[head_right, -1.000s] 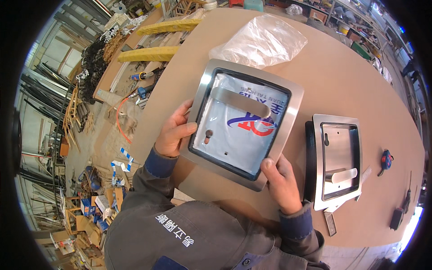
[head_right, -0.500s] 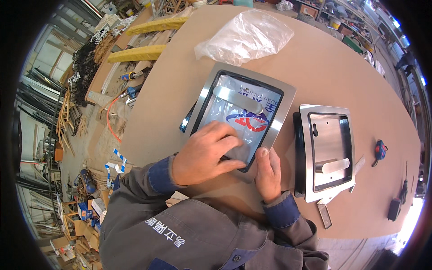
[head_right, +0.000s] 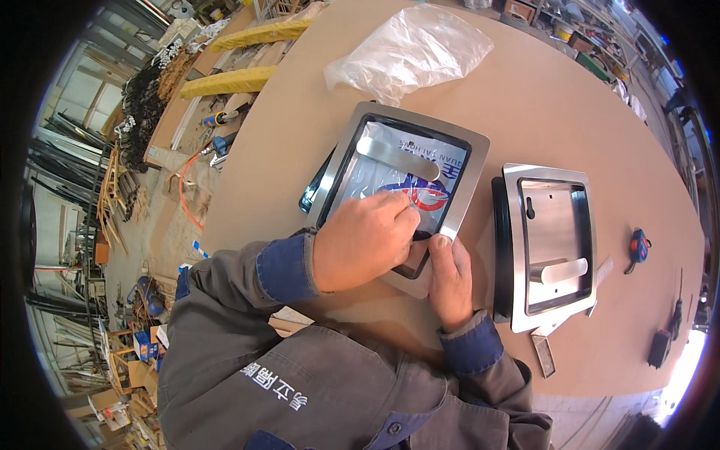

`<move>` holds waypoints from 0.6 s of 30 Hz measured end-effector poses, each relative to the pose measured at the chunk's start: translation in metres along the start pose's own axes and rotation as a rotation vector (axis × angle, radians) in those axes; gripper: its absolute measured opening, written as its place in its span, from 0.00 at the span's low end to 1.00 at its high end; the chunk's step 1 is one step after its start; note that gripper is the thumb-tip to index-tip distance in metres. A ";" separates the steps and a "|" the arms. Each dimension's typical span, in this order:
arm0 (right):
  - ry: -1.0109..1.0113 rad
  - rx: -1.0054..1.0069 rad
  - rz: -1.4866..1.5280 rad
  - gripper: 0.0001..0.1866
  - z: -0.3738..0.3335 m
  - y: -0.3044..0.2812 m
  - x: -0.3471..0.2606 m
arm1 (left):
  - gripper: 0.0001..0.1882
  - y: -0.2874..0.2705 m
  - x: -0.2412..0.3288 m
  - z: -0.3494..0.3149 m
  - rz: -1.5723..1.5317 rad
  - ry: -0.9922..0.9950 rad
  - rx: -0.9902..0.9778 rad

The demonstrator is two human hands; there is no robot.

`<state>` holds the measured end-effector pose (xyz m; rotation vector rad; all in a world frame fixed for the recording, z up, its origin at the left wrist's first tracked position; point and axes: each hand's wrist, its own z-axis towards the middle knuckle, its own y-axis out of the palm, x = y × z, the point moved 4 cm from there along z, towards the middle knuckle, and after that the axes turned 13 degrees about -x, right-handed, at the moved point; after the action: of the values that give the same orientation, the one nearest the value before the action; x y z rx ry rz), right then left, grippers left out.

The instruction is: The person measures several door lock plates and handles using a tape measure and a metal square ruler. They unwrap a packaged plate, measure its dimensions, then measure the backplates and handle assemblies, comparing sizes and checking alignment.

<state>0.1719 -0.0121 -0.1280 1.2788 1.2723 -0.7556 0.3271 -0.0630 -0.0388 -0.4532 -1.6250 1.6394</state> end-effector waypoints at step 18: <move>-0.134 0.132 -0.153 0.21 0.004 0.007 -0.020 | 0.06 -0.073 -0.083 -0.001 -1.716 -0.205 0.671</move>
<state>0.1754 -0.0192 -0.1083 1.2237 1.2370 -1.0322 0.4003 -0.1303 0.0097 1.1879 -0.8063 0.6719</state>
